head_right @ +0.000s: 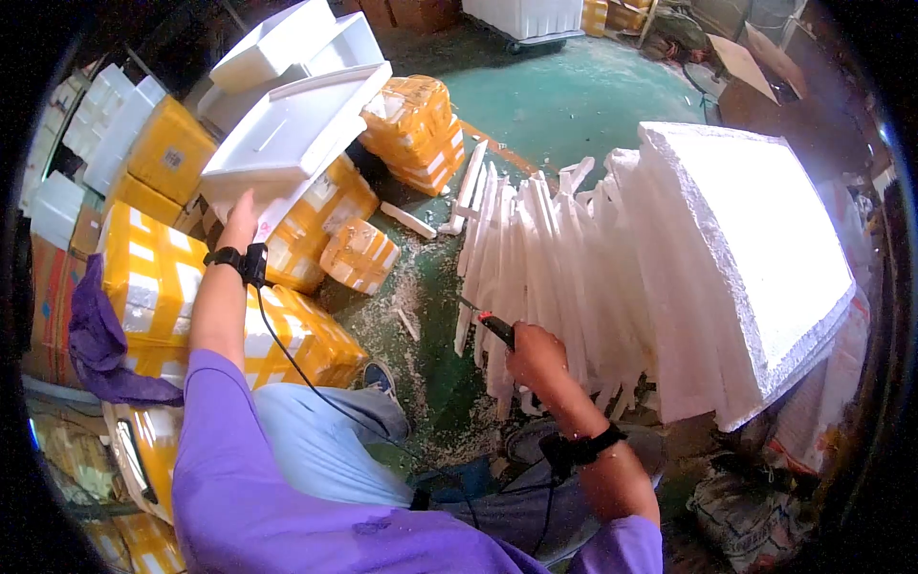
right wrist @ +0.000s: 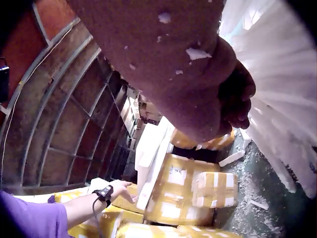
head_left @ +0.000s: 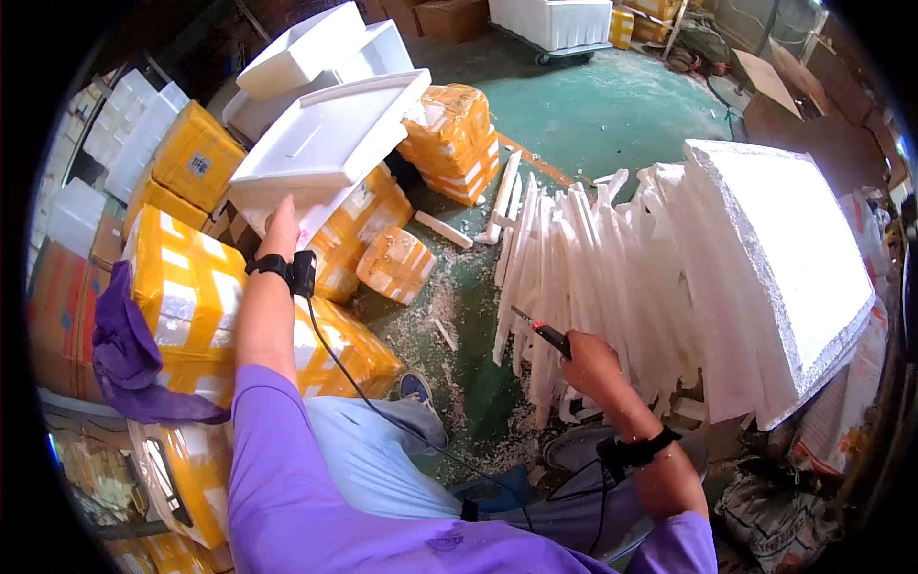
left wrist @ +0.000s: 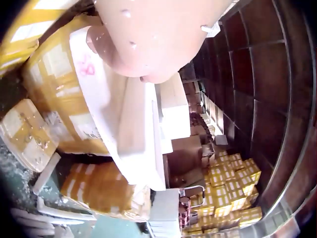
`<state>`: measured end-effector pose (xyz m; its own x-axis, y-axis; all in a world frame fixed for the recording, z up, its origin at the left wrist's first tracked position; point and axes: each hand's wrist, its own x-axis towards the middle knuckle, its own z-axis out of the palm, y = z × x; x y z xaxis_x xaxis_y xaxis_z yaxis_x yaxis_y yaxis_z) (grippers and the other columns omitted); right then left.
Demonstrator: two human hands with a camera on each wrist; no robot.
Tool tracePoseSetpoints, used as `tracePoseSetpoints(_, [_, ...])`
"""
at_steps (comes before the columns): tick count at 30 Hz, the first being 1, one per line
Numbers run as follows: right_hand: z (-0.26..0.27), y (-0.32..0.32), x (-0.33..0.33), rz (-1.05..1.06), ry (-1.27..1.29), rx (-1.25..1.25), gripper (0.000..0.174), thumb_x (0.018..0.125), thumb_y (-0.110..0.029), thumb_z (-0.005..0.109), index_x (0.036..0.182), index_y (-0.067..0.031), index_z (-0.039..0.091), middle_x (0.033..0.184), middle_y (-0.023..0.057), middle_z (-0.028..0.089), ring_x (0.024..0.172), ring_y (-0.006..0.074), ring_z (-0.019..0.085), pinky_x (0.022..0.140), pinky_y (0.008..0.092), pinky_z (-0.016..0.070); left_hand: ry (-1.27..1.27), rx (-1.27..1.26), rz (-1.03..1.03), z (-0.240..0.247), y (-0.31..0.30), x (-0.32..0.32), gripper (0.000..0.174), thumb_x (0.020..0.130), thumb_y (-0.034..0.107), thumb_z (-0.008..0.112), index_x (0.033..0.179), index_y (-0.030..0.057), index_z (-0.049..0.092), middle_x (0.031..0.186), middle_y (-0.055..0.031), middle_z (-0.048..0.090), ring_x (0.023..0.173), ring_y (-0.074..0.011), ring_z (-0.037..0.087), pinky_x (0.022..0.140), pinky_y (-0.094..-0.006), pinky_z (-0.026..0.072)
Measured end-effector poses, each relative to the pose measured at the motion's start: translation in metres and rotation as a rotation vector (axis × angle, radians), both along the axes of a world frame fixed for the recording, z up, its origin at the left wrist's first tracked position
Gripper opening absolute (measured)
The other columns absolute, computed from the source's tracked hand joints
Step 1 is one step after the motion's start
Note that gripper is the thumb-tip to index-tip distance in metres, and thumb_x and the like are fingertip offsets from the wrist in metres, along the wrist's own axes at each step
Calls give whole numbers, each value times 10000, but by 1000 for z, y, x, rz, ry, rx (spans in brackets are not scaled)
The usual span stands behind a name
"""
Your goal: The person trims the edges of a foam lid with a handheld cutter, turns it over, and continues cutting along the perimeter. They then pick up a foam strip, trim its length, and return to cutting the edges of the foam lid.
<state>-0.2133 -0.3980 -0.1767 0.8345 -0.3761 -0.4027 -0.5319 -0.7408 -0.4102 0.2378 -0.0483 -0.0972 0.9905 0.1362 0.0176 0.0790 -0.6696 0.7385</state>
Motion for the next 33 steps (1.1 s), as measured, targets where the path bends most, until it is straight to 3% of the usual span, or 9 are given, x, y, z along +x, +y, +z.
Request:
tracePoseSetpoints(1, [1,0,-1,-1,-10,6,194,862,-167,643,991,-23,634,989,209,698,947,442,671,821,547,521,127,-231,227,16,-19,-25,580,949,432,572,1298,-30,601,1298,-265,635,1201,-424,618,998,-464,499])
tracePoseSetpoints(5, [2,0,-3,-14,6,31,190,859,-155,635,984,-12,636,980,218,693,940,450,668,814,549,515,18,-134,482,-46,-8,81,793,887,649,579,1257,-50,634,1177,-188,687,993,-350,681,867,-477,562])
tracePoseSetpoints(8, [-5,-2,-4,2,-10,28,187,856,-144,628,986,-9,634,974,222,690,941,453,666,811,551,512,129,-503,400,-30,-44,81,785,878,670,589,1299,9,596,1198,-179,638,1010,-358,640,828,-499,580])
tracePoseSetpoints(14, [3,0,5,5,56,66,188,857,-136,619,1004,-18,629,972,217,690,949,453,666,819,552,515,459,-862,65,-64,-96,110,736,907,570,630,1427,94,417,1387,-190,458,1246,-414,489,840,-553,584])
tracePoseSetpoints(18, [-6,-2,5,30,29,68,201,860,-143,626,1023,-25,627,973,215,691,951,451,667,827,551,519,471,-991,191,-55,-118,118,652,860,280,627,1418,35,395,1392,-226,449,1228,-407,504,1010,-613,476])
tracePoseSetpoints(22, [-9,0,5,26,7,41,204,864,-155,631,1017,-19,624,977,216,689,940,452,671,826,548,523,448,-1146,254,-24,-100,94,718,760,255,625,1406,33,406,1371,-210,489,1266,-392,500,1028,-569,459])
tracePoseSetpoints(26, [-2,-2,4,18,-45,19,189,859,-140,624,1000,-13,637,989,218,699,940,445,680,824,538,532,206,-1187,28,20,-79,40,696,703,248,633,1346,34,476,1332,-173,538,1209,-360,536,1057,-580,412])
tracePoseSetpoints(30, [-8,-8,0,-47,-15,-8,194,835,-116,624,988,-13,683,998,218,716,958,426,695,825,514,550,110,-1045,82,63,-50,-39,568,746,158,646,1276,14,499,1214,-173,555,1148,-313,555,979,-523,474])
tracePoseSetpoints(33, [-12,-17,0,-105,26,-5,222,843,-142,623,1008,-11,696,1024,224,719,981,424,697,837,510,553,-57,-953,-115,78,-14,-125,490,792,67,618,1265,17,495,1145,-140,550,1075,-265,578,913,-441,514])
